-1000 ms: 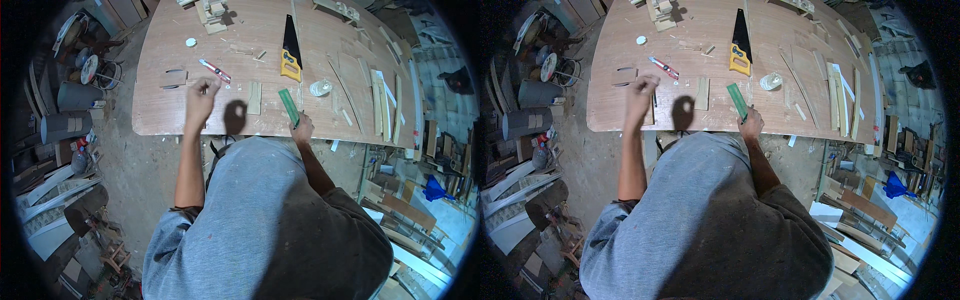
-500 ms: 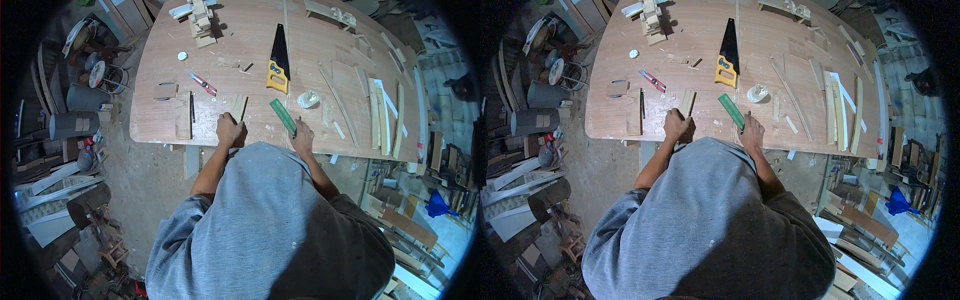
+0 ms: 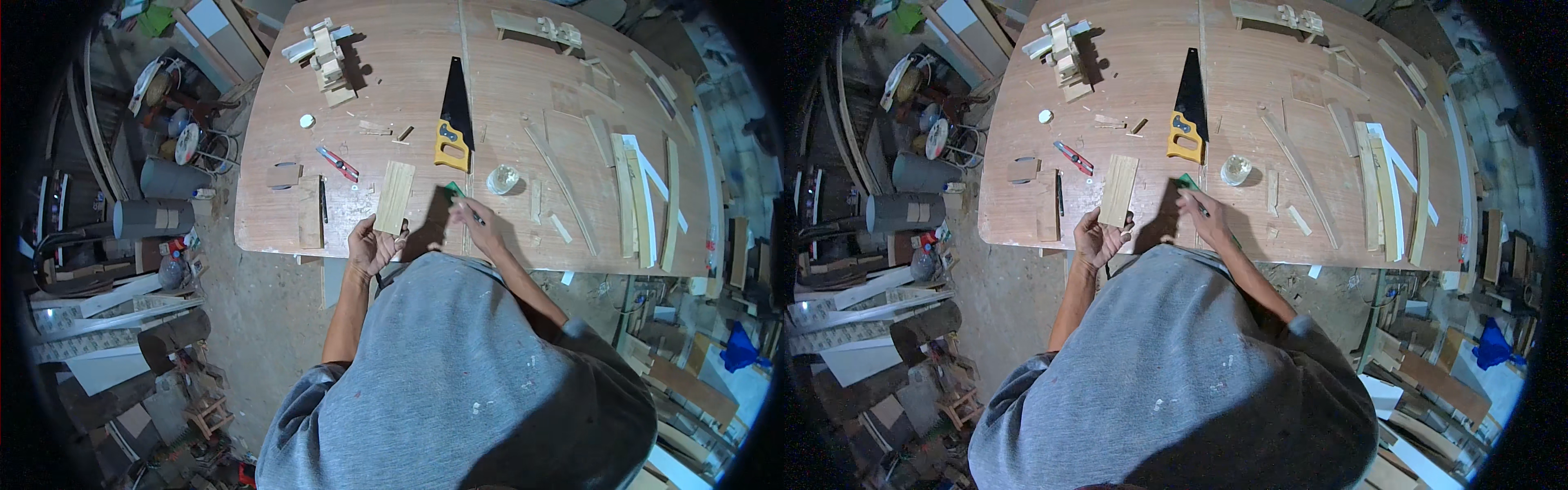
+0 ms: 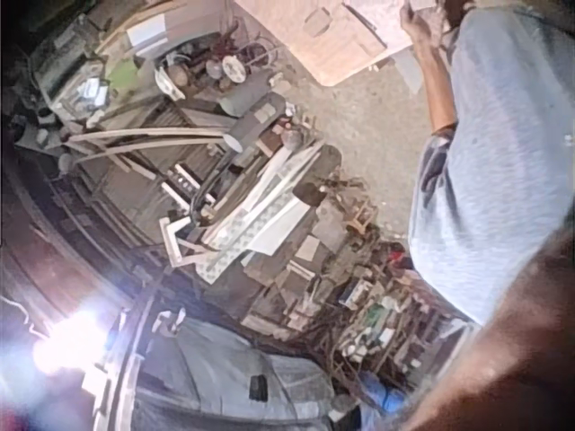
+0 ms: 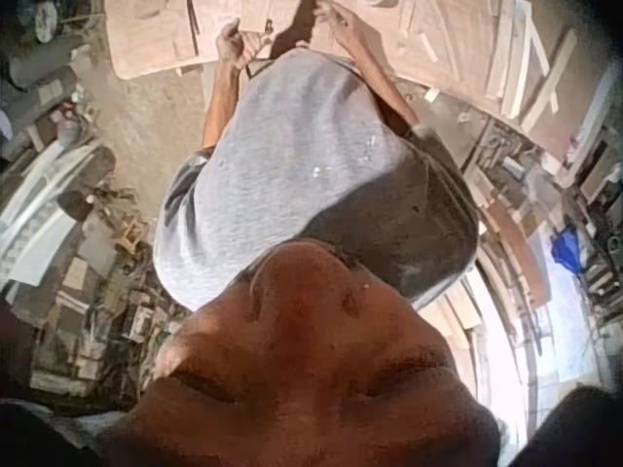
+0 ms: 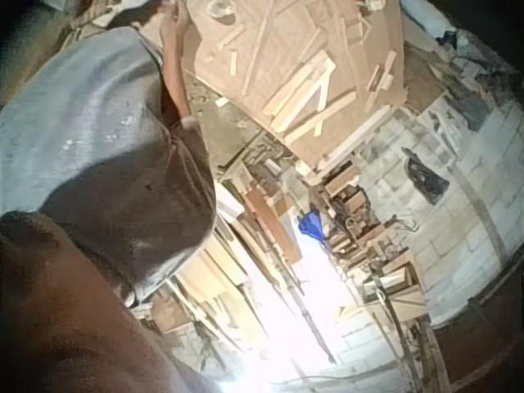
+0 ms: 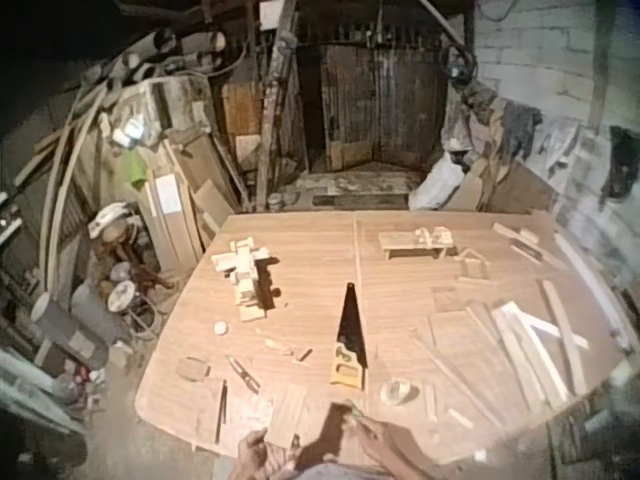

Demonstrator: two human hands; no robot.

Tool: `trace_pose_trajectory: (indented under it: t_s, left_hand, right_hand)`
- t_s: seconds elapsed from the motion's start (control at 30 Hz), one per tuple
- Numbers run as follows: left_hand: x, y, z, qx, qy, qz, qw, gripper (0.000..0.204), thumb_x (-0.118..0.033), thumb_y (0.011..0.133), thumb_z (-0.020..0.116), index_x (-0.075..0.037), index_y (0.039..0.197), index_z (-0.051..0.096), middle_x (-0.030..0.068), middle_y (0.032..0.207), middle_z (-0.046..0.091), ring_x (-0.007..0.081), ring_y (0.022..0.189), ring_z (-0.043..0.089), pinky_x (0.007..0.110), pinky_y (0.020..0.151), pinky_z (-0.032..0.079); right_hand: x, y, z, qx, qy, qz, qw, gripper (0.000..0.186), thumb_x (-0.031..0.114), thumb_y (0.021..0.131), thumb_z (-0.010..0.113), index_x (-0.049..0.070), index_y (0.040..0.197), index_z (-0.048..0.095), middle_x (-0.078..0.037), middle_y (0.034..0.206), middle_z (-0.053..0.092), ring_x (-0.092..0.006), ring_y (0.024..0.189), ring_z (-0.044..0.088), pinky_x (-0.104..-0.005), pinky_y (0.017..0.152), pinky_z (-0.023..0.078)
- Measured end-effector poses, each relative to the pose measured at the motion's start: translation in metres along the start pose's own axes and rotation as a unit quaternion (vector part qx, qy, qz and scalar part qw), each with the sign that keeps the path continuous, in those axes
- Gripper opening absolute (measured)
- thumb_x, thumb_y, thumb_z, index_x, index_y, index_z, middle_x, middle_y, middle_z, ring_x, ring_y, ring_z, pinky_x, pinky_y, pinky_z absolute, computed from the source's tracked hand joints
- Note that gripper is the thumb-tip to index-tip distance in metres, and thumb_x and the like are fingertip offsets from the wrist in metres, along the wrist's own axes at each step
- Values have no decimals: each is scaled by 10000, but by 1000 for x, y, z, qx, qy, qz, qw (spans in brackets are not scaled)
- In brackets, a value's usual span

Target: The person marks measurements on wooden pieces with a pencil, aligns and fits the pieces together by hand, and saws a wooden plank with a handsaw.

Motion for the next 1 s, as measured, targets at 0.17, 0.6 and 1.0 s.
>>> trace_pose_trajectory:
  t_s: [0.17, 0.6, 1.0]
  left_hand:
    - [11, 1, 32, 10, 64, -16, 998, 528, -389, 916, 465, 7, 1260, 522, 191, 1073, 634, 288, 972, 625, 390, 730, 536]
    - [16, 2, 64, -99, 501, 96, 854, 271, -199, 872, 707, -8, 1045, 626, 34, 748, 632, 104, 609, 578, 244, 508, 459]
    - [11, -6, 63, -172, 429, 206, 863, 371, -176, 897, 688, -55, 1181, 482, 123, 773, 665, 93, 513, 535, 226, 432, 390]
  right_hand:
    - [78, 13, 22, 27, 105, -10, 994, 448, 236, 909, 654, 13, 1280, 540, -74, 1042, 621, -131, 931, 601, -249, 822, 487]
    - [54, 26, 0, -74, 33, -51, 995, 376, 241, 906, 669, -48, 1144, 635, -125, 1153, 655, -142, 1045, 595, -275, 924, 457]
    - [60, 13, 1, -47, 64, -12, 997, 276, 266, 906, 665, 5, 994, 663, 20, 684, 560, -38, 563, 507, -232, 533, 427]
Point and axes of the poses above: each hand's wrist, its own y-axis towards the middle knuckle, its own z-axis out of the palm, x = y × z, the point moved 4 cm from there along y, towards the middle knuckle
